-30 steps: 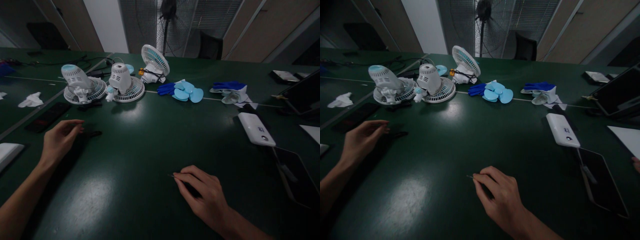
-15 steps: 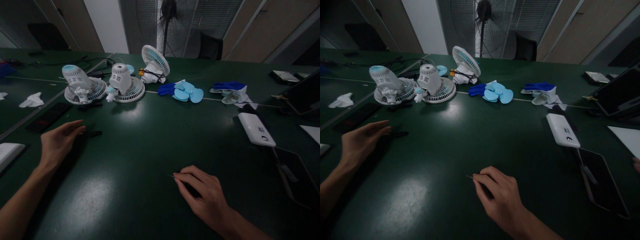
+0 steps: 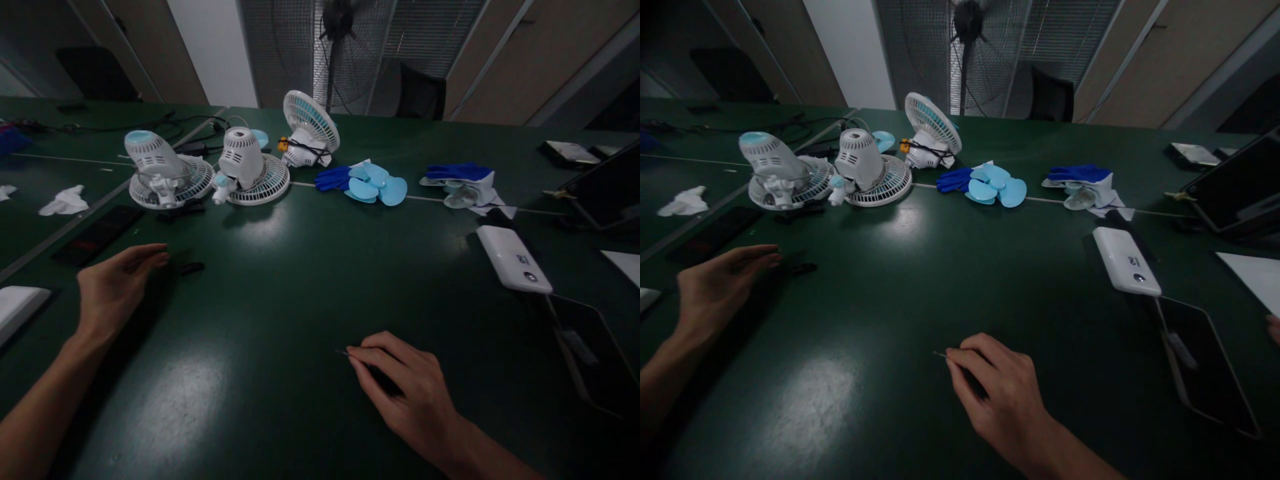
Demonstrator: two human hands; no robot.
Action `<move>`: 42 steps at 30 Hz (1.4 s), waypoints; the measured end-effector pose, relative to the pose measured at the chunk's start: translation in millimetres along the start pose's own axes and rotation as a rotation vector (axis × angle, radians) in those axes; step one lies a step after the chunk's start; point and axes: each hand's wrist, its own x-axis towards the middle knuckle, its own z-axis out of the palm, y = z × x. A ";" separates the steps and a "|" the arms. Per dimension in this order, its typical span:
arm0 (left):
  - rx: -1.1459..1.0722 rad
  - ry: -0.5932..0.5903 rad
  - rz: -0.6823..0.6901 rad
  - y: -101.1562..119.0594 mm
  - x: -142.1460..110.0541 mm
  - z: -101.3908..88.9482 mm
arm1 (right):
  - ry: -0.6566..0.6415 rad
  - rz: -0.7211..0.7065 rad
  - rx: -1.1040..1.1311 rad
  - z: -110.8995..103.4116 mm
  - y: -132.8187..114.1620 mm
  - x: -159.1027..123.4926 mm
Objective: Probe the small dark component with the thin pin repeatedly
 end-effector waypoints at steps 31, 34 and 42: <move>0.000 -0.243 -0.051 17.3 -7.4 -3.4 | -0.018 0.015 0.001 -0.4 -0.7 0.9; 0.047 -0.309 -0.061 15.9 -6.7 -1.7 | -0.013 0.007 -0.006 -0.1 -0.2 1.2; 0.034 -0.317 -0.076 15.9 -6.3 -2.6 | -0.009 -0.011 -0.004 0.6 0.3 1.0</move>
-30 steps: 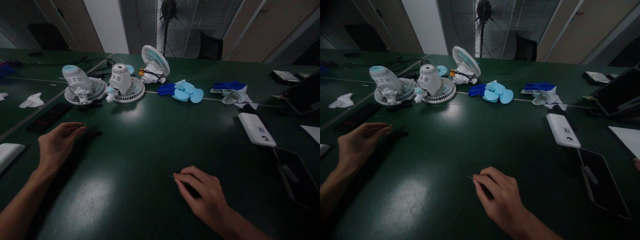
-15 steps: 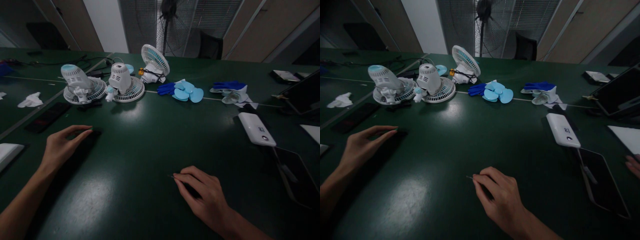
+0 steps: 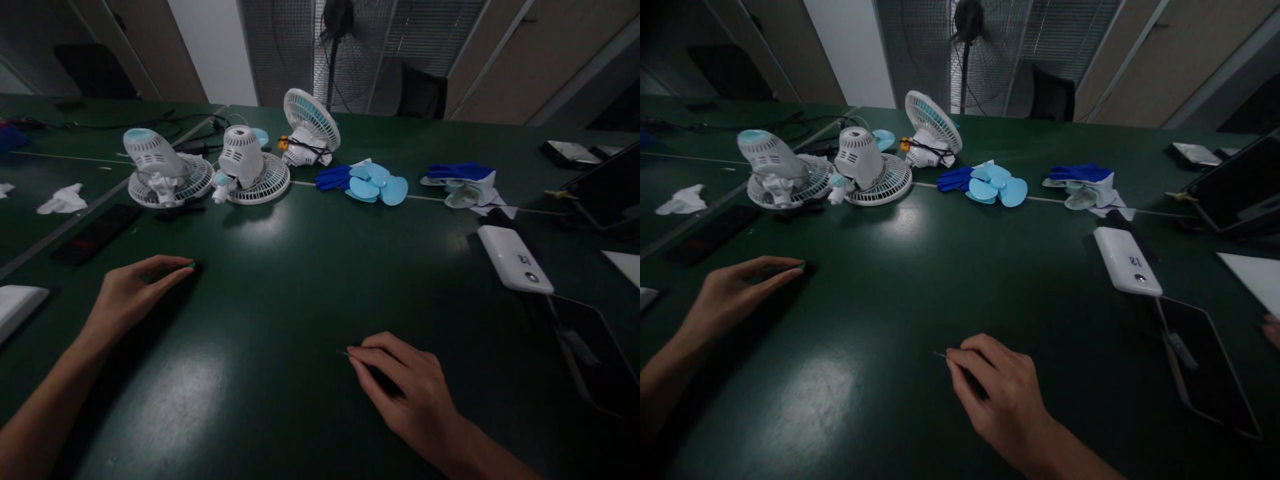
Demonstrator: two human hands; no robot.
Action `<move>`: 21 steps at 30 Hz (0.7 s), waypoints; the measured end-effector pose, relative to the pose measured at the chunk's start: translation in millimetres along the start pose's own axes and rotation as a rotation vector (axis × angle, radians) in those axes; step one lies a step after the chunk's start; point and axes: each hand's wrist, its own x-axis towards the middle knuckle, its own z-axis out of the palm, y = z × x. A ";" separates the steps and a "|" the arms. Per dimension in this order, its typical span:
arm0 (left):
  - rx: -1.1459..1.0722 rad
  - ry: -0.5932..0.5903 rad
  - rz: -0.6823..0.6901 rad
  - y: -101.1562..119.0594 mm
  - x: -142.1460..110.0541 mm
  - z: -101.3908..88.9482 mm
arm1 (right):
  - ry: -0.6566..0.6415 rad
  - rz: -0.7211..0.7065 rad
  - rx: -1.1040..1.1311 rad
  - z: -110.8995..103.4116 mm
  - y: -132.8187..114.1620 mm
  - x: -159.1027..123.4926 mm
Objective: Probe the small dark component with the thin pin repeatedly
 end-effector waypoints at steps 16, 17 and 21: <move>-0.057 0.010 -0.089 2.8 -1.1 -0.9 | -0.009 0.023 -0.005 -1.4 -1.1 -0.4; -0.056 0.012 -0.097 3.5 -1.8 -0.9 | -0.008 0.022 -0.007 -1.4 -1.1 -0.3; -0.051 0.021 -0.070 8.2 -5.1 -0.2 | -0.015 0.018 -0.012 -0.8 -0.7 0.1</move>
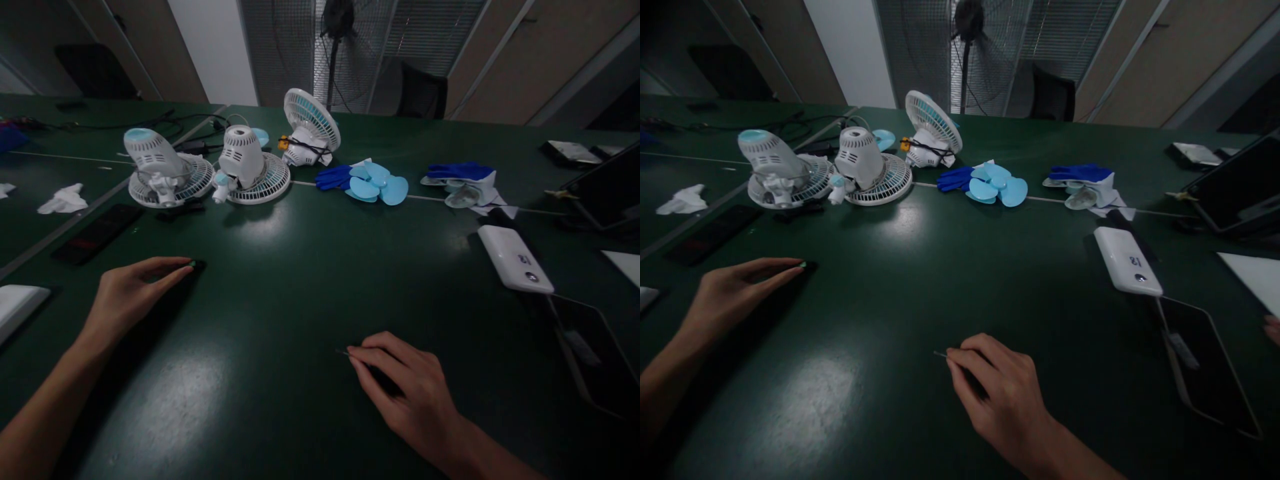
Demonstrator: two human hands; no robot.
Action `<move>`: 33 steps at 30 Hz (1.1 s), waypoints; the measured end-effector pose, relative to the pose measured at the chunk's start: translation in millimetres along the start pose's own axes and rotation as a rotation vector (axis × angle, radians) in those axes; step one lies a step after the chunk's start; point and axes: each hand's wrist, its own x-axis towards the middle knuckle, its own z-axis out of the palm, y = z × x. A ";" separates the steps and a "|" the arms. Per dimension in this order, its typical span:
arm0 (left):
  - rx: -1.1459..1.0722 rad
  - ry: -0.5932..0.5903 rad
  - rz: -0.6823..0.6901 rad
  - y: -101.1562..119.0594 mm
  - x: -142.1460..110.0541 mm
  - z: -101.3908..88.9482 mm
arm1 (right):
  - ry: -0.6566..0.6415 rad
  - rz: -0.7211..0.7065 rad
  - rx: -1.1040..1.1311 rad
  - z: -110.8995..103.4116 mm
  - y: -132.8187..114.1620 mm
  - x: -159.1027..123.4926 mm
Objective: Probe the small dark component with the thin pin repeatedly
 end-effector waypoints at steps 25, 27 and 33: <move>-0.335 -0.542 0.831 125.1 -84.5 113.8 | -0.005 -0.034 -0.012 2.4 -0.6 -0.8; -0.359 -0.543 0.839 128.8 -87.7 121.5 | -0.004 -0.030 -0.017 3.3 -0.3 -1.1; -0.386 -0.556 0.809 129.1 -89.6 123.5 | 0.011 -0.030 -0.051 5.0 0.5 -3.1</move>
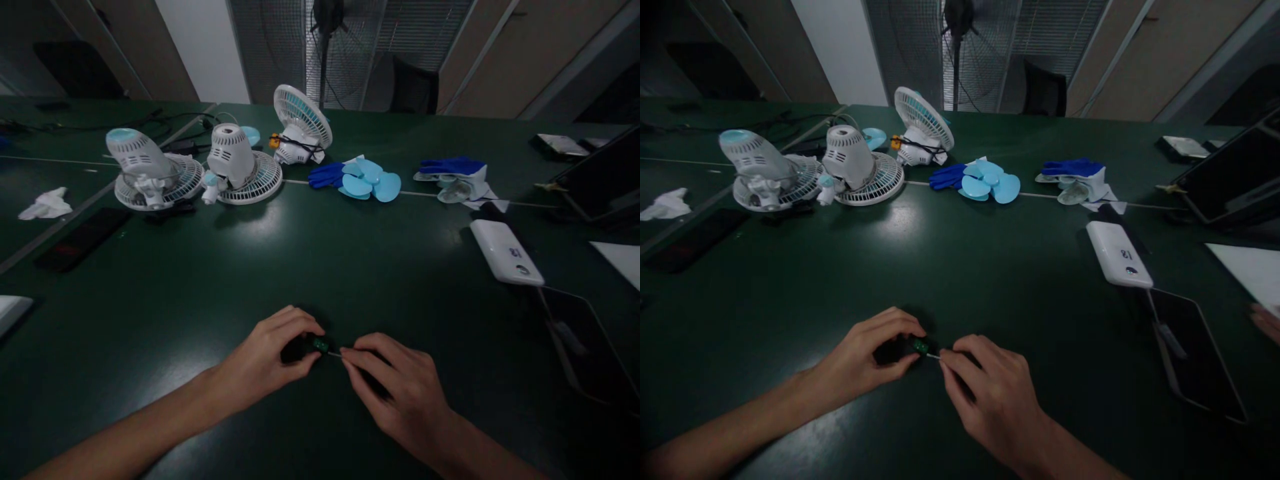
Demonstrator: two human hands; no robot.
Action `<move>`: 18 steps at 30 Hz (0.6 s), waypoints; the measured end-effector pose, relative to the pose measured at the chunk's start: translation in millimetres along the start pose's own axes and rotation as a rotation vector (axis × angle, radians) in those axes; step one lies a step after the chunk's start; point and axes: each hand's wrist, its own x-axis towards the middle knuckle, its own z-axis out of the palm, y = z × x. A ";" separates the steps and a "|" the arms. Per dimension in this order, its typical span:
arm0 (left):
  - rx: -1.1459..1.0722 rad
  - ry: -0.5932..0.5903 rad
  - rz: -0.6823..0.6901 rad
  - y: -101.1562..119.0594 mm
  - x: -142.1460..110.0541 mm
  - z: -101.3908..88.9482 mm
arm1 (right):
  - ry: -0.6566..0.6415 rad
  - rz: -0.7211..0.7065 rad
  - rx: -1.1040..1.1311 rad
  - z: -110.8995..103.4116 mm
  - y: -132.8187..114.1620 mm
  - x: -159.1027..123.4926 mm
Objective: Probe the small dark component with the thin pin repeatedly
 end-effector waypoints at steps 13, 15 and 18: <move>-0.005 -0.061 0.018 -3.1 -0.4 -3.9 | 0.000 0.008 -0.035 1.7 -1.0 -0.4; -0.004 -0.061 0.017 -2.8 -0.4 -3.8 | -0.004 0.007 -0.035 1.4 -0.8 -0.5; -0.005 -0.070 0.018 -0.7 -0.2 -3.9 | -0.006 0.001 -0.030 1.0 -0.6 -0.2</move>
